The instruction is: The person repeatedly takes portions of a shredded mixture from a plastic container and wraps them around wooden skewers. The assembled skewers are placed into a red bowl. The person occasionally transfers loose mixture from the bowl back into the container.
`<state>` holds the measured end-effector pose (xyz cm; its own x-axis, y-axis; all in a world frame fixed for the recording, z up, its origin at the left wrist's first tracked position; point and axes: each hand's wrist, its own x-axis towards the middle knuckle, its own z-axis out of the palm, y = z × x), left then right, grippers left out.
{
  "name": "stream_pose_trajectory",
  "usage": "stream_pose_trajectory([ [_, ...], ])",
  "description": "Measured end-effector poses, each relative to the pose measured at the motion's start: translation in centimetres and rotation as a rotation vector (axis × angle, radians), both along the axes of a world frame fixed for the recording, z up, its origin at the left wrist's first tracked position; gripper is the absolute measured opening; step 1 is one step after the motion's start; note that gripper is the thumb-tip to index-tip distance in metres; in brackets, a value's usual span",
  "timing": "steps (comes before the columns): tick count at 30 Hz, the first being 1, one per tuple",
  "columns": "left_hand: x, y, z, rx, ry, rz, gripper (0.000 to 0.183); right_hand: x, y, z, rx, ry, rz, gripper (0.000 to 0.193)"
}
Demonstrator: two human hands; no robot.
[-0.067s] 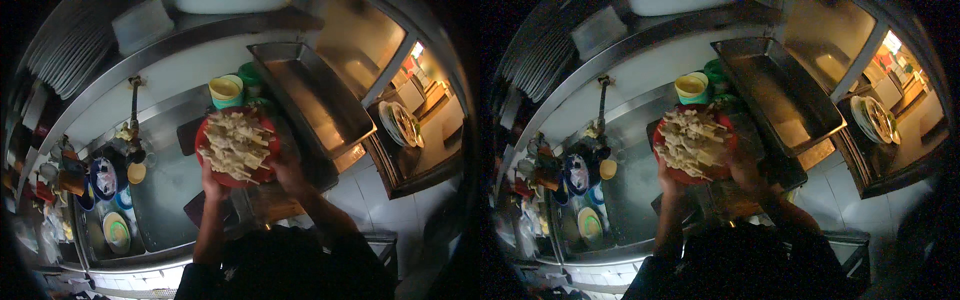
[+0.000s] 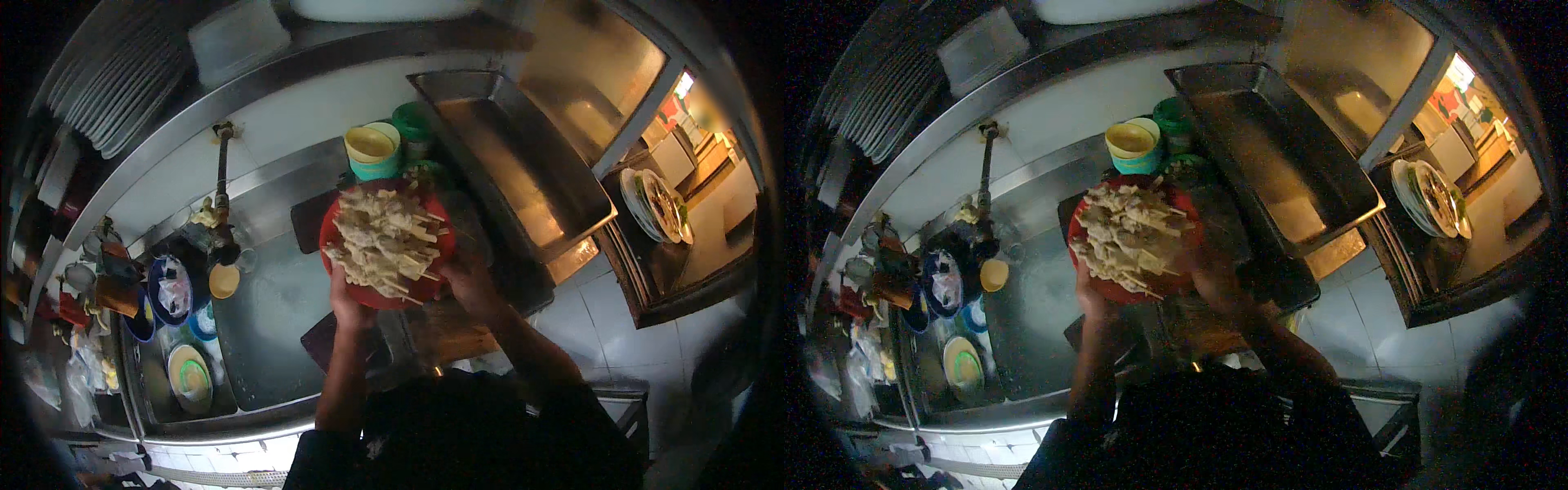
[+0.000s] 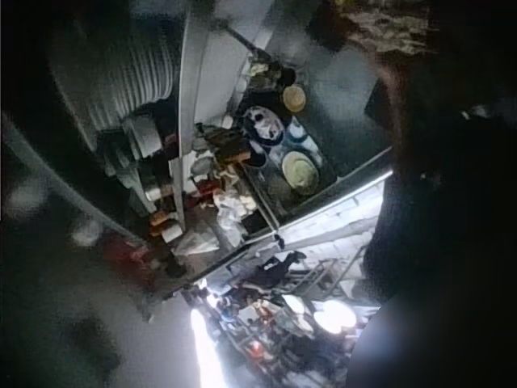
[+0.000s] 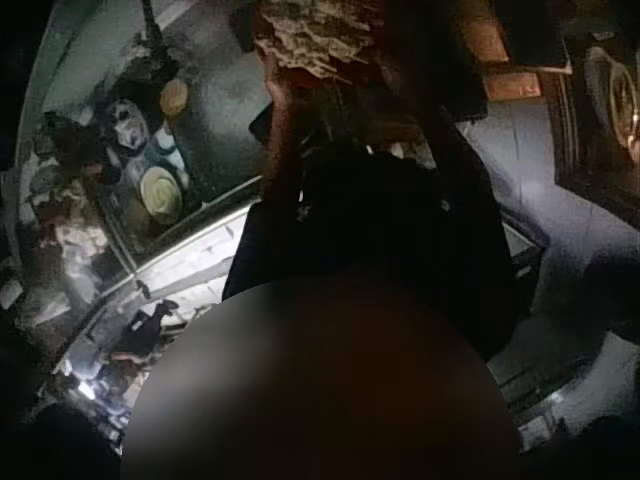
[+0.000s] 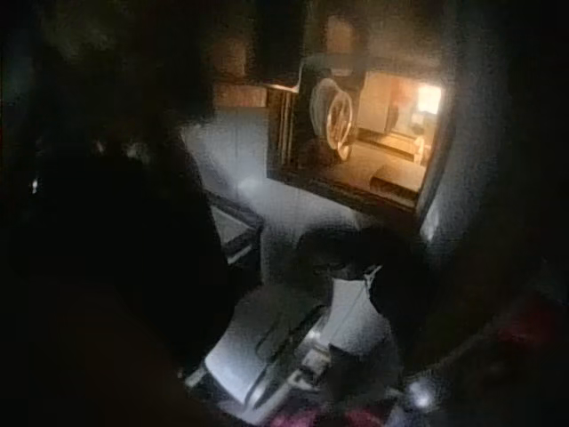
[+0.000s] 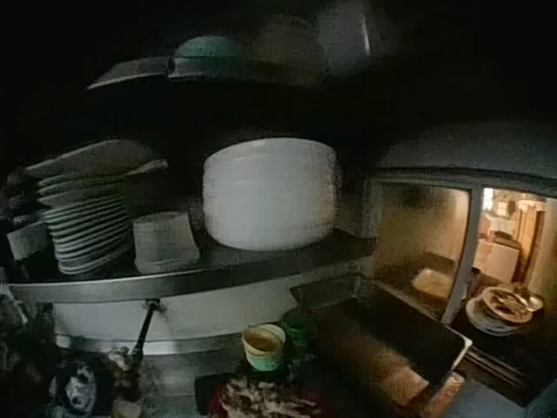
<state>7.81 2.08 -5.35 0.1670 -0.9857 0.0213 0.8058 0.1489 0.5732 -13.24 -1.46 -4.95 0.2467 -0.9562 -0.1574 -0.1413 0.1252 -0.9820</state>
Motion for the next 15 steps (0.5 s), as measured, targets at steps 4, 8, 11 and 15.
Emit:
stream_pose_trajectory([
  [4,2.0,0.6,-2.3,0.033,0.102,0.065,0.053,-0.2,-1.0,4.8,-0.140,0.410,0.097,0.031],
  [8,3.7,2.0,-2.5,0.015,0.104,0.041,0.053,2.6,-1.5,11.0,-0.578,0.452,-0.015,0.034],
  [11,3.8,2.0,-4.6,-0.011,0.041,0.004,0.053,6.3,-1.5,11.9,-0.821,0.524,0.195,0.040],
  [15,3.7,4.2,-4.4,0.118,0.094,0.020,0.054,8.2,-2.1,9.9,-0.873,0.625,0.341,0.040],
])
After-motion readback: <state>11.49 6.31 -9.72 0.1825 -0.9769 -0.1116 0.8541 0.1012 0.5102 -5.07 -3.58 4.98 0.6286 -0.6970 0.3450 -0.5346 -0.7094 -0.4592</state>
